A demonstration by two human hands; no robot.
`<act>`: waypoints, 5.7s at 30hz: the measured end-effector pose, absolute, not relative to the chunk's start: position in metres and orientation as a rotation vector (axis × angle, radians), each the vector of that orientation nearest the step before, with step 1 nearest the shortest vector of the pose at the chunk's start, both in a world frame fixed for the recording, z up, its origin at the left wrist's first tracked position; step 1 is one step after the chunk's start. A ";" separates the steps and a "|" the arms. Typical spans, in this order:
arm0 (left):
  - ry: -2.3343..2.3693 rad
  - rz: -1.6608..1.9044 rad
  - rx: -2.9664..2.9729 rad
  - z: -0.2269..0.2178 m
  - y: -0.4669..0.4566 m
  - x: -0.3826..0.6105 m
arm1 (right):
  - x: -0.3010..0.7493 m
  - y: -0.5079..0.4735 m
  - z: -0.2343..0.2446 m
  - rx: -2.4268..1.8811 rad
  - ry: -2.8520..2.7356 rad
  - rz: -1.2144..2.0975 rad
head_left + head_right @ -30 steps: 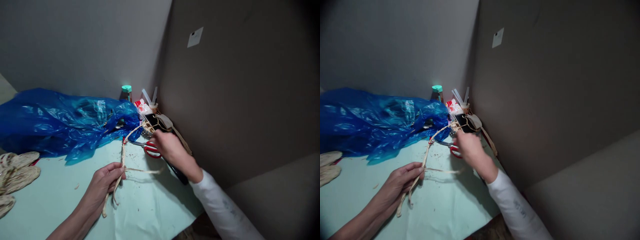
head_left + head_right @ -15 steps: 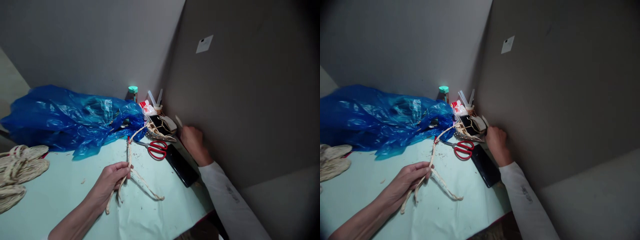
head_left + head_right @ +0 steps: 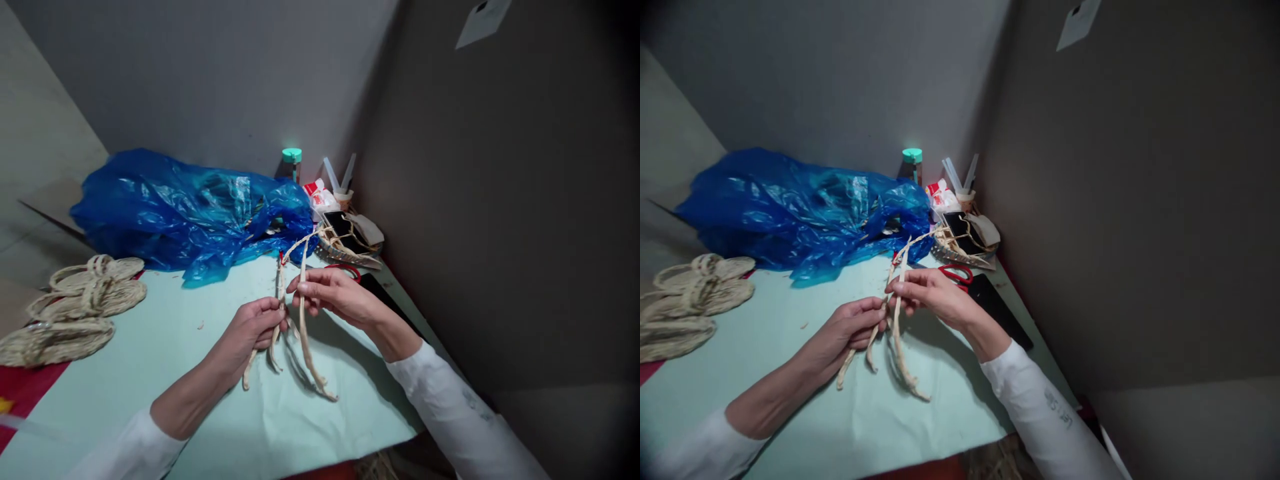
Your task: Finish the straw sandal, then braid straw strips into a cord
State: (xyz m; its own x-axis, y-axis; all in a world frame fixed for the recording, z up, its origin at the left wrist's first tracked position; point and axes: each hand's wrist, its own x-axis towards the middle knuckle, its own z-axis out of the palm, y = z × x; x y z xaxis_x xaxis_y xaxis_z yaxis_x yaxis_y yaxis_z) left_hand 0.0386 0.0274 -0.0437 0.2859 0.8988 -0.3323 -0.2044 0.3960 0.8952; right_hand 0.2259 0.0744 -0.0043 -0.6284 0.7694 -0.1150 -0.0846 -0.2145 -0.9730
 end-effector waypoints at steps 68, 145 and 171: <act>1.329 0.852 1.136 -0.035 0.029 0.046 | 0.192 0.040 -0.053 -1.110 -1.493 1.388; 1.294 0.818 1.248 -0.040 0.026 0.041 | 0.218 0.027 -0.023 -1.231 -2.050 1.112; 1.301 0.839 1.233 -0.038 0.025 0.046 | 0.212 0.018 -0.028 -1.565 -2.231 0.673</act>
State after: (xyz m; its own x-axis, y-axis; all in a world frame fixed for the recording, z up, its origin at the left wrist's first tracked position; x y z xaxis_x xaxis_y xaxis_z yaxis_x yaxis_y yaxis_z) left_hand 0.0461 0.0245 -0.0383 0.1451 0.9612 -0.2344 0.1829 0.2068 0.9611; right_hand 0.2121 0.0180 -0.0276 -0.3401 0.9404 0.0007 0.7832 0.2837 -0.5533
